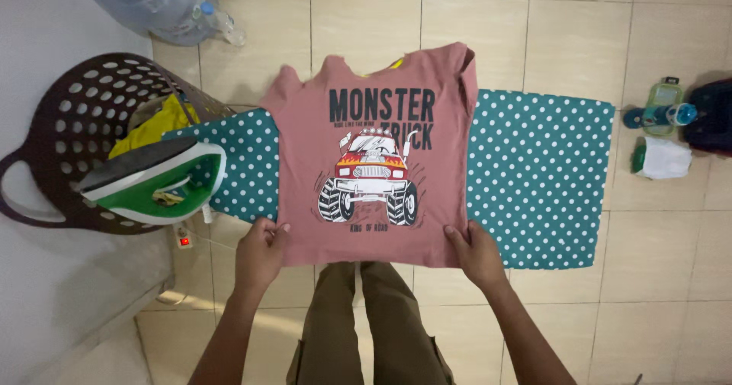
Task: The person irons a pink t-shirt on a polka-dotted mat laid on the floor. They plug in the iron, smooth the shirt, and iron both the front and back sides using a green and white iron.
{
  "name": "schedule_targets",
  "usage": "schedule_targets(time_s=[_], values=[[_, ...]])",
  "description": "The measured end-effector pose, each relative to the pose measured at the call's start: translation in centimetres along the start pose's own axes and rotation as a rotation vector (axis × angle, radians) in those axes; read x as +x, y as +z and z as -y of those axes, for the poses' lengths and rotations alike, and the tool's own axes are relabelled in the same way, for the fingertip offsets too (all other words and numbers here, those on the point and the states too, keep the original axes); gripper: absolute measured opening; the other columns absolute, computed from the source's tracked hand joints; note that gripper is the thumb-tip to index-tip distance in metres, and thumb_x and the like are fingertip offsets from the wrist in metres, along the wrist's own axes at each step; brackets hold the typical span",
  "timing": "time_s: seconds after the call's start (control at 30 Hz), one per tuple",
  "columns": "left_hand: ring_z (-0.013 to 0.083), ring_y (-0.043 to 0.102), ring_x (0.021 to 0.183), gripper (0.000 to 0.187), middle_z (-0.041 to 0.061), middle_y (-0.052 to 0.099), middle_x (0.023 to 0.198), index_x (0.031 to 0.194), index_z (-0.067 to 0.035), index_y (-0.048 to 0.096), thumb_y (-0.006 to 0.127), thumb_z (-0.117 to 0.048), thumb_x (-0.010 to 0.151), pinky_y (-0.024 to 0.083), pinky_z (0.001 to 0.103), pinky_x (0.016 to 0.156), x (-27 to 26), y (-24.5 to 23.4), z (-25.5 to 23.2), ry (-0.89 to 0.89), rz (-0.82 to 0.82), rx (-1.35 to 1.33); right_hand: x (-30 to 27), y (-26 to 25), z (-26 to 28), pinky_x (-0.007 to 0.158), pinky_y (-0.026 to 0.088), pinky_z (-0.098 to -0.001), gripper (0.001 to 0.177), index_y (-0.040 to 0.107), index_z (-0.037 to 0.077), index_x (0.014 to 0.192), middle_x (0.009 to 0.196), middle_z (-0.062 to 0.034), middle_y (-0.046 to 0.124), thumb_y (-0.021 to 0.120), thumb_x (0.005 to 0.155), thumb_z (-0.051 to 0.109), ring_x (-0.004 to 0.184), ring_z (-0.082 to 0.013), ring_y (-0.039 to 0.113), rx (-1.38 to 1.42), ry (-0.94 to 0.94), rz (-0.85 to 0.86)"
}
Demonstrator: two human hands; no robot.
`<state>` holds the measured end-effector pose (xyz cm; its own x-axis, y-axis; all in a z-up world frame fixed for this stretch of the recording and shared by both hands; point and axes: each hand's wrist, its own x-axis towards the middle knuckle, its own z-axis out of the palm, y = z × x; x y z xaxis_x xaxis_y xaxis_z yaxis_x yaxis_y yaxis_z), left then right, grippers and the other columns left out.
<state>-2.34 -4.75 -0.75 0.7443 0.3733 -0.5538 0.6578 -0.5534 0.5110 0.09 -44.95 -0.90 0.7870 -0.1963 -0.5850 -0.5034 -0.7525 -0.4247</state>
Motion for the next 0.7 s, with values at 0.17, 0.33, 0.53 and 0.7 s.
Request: schedule_targets(time_s=[0.17,0.33,0.53,0.7], values=[[0.0363,0.065,0.09,0.028,0.018,0.068,0.096,0.095,-0.002,0.063,0.072,-0.029,0.091,0.051,0.046,0.078,0.4,0.2,-2.8,0.264,-0.303,0.178,-1.3,-1.2,5.6,0.083,0.048,-0.0503,0.037,0.063,-0.004,0.115,0.105,-0.0238,0.065,0.071,0.088,0.021,0.095,-0.0422,0.062,-0.207,-0.353,-0.556],[0.0423,0.045,0.139,0.042,0.023,0.053,0.143,0.137,0.001,0.053,0.053,-0.025,0.104,0.035,0.052,0.118,3.9,3.8,-7.5,0.631,-0.314,0.189,2.3,2.7,11.2,0.116,0.038,-0.0517,0.038,0.052,0.003,0.137,0.144,-0.0189,0.053,0.057,0.103,0.019,0.14,-0.0419,0.046,-0.031,-0.683,-0.3],[0.0424,0.01,0.156,0.069,0.019,0.017,0.171,0.163,-0.004,0.022,0.045,-0.04,0.108,0.006,0.065,0.121,9.2,4.5,-9.4,0.485,-0.226,0.475,9.9,2.9,10.7,0.123,0.006,-0.0641,0.07,0.026,0.015,0.165,0.171,-0.0198,0.009,0.043,0.107,0.049,0.155,-0.0462,0.001,-0.393,-0.574,-0.322],[0.0458,0.026,0.146,0.073,0.026,0.029,0.161,0.16,-0.001,0.025,0.053,-0.038,0.103,0.019,0.065,0.115,10.2,3.2,-9.4,0.492,-0.368,0.426,11.2,-0.4,8.5,0.114,0.024,-0.0648,0.062,0.042,0.008,0.158,0.157,-0.0258,0.034,0.056,0.106,0.04,0.144,-0.0503,0.03,-0.343,-0.458,-0.576]])
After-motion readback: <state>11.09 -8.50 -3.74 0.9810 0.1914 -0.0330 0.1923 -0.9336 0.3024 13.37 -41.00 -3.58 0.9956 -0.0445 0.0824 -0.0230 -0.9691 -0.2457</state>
